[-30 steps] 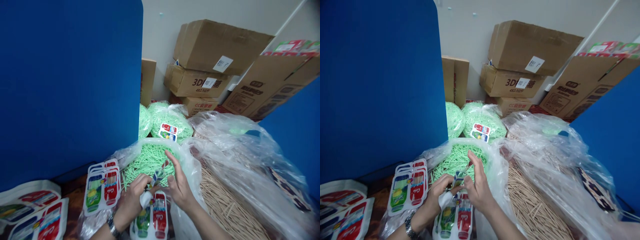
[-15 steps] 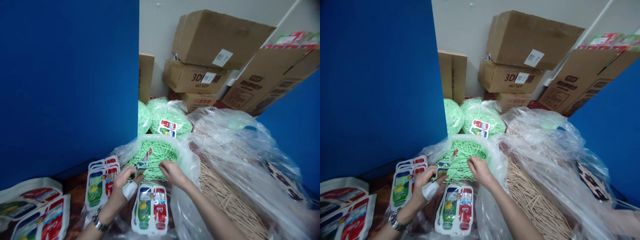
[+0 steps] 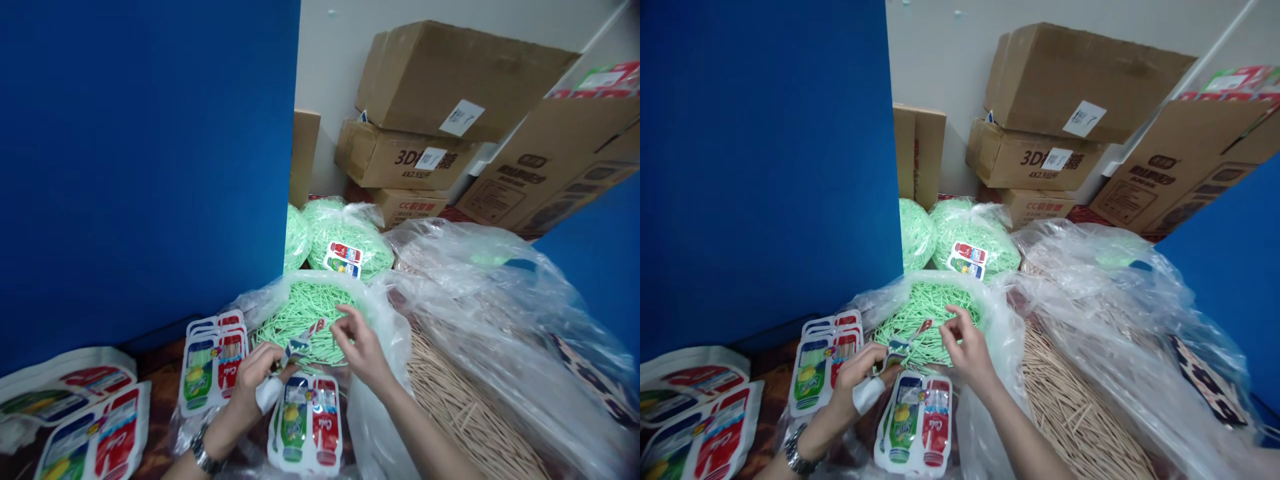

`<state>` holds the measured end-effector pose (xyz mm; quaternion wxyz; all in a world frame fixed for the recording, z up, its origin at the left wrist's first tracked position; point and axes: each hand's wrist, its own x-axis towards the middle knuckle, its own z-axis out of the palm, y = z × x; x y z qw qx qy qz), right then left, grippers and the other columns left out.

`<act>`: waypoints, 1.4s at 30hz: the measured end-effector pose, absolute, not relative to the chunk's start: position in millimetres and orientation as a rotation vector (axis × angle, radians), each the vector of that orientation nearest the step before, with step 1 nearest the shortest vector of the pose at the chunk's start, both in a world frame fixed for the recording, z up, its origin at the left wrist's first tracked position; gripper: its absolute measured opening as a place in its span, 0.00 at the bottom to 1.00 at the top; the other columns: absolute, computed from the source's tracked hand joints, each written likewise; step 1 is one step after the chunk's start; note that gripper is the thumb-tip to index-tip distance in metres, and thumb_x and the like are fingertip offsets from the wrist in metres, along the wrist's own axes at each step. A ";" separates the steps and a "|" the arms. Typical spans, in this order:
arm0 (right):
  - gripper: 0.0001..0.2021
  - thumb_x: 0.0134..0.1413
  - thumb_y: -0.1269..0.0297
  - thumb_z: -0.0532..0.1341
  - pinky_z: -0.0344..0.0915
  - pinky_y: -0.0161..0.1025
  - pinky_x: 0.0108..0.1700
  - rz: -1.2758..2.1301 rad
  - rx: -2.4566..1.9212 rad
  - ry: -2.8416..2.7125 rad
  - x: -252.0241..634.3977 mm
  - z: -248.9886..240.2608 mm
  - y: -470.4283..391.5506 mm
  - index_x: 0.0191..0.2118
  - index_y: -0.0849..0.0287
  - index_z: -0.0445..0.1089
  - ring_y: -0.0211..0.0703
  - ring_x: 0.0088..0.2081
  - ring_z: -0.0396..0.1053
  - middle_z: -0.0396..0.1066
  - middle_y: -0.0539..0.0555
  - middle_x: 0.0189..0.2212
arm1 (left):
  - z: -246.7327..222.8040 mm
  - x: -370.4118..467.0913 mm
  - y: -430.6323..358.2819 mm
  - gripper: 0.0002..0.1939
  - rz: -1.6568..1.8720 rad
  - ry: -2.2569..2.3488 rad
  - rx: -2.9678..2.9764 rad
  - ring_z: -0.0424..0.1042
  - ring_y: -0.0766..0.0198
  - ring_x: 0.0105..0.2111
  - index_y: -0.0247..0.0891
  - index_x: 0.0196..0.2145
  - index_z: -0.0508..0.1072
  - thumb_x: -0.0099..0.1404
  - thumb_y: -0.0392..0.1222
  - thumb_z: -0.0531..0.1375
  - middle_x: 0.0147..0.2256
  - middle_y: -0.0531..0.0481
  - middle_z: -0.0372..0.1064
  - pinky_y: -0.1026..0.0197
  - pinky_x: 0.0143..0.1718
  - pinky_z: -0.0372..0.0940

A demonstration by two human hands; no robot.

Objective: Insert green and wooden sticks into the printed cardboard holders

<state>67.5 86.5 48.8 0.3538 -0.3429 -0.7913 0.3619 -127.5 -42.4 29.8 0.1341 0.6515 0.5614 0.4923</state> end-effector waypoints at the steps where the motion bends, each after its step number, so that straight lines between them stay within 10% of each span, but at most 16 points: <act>1: 0.15 0.62 0.64 0.56 0.65 0.35 0.30 0.985 -0.845 -1.845 68.1 64.2 81.4 0.53 0.54 0.57 0.38 0.27 0.67 0.66 0.47 0.28 | 30.1 -125.7 -42.0 0.05 1.407 1.621 1.892 0.68 0.63 0.31 0.38 0.34 0.68 0.64 0.32 0.61 0.31 0.50 0.68 0.62 0.32 0.63; 10: 0.15 0.59 0.75 0.57 0.69 0.37 0.34 0.768 -0.465 -1.881 52.9 102.3 47.7 0.48 0.52 0.61 0.39 0.35 0.69 0.70 0.51 0.35 | 29.8 -112.2 -42.4 0.04 1.262 1.563 1.898 0.66 0.63 0.31 0.38 0.34 0.66 0.66 0.36 0.60 0.30 0.51 0.66 0.63 0.32 0.60; 14: 0.07 0.61 0.70 0.56 0.64 0.51 0.51 0.659 -0.363 -2.173 62.4 97.5 58.1 0.41 0.53 0.68 0.47 0.49 0.66 0.72 0.55 0.42 | 32.2 -115.1 -44.6 0.03 1.283 1.558 1.845 0.67 0.63 0.31 0.37 0.33 0.68 0.65 0.37 0.60 0.30 0.51 0.67 0.62 0.32 0.61; 17: 0.14 0.64 0.63 0.53 0.61 0.52 0.56 0.807 -0.509 -2.231 74.3 93.3 73.7 0.53 0.52 0.65 0.50 0.57 0.60 0.65 0.58 0.55 | 37.1 -117.3 -44.8 0.04 1.280 1.558 1.711 0.68 0.62 0.30 0.36 0.31 0.71 0.64 0.38 0.61 0.30 0.51 0.68 0.62 0.32 0.62; 24: 0.08 0.63 0.62 0.54 0.67 0.36 0.39 1.035 -0.716 -2.141 69.9 74.1 72.2 0.40 0.58 0.68 0.41 0.36 0.72 0.73 0.54 0.34 | 46.3 -116.1 -44.1 0.14 1.328 1.589 1.469 0.73 0.55 0.41 0.36 0.35 0.78 0.69 0.41 0.53 0.39 0.43 0.75 0.55 0.44 0.67; 29: 0.06 0.63 0.65 0.55 0.65 0.35 0.36 0.918 -0.715 -2.153 67.3 67.1 65.5 0.40 0.57 0.67 0.40 0.34 0.70 0.72 0.53 0.33 | 40.3 -115.2 -46.4 0.26 1.318 1.568 1.249 0.64 0.49 0.57 0.42 0.57 0.67 0.61 0.40 0.62 0.59 0.41 0.63 0.51 0.54 0.63; 35: 0.06 0.62 0.66 0.55 0.64 0.34 0.38 0.957 -0.670 -2.218 64.0 68.1 61.2 0.39 0.57 0.69 0.40 0.35 0.71 0.72 0.53 0.33 | 38.5 -111.3 -39.9 0.09 1.379 1.521 1.037 0.75 0.57 0.32 0.33 0.34 0.73 0.58 0.42 0.65 0.31 0.47 0.76 0.60 0.33 0.69; 42: 0.07 0.63 0.63 0.54 0.64 0.34 0.37 1.047 -0.767 -2.194 59.2 62.4 55.1 0.40 0.58 0.68 0.40 0.34 0.71 0.73 0.52 0.33 | 49.2 -117.7 -42.6 0.13 1.389 1.454 0.948 0.75 0.57 0.36 0.34 0.40 0.74 0.58 0.43 0.65 0.36 0.45 0.78 0.61 0.37 0.69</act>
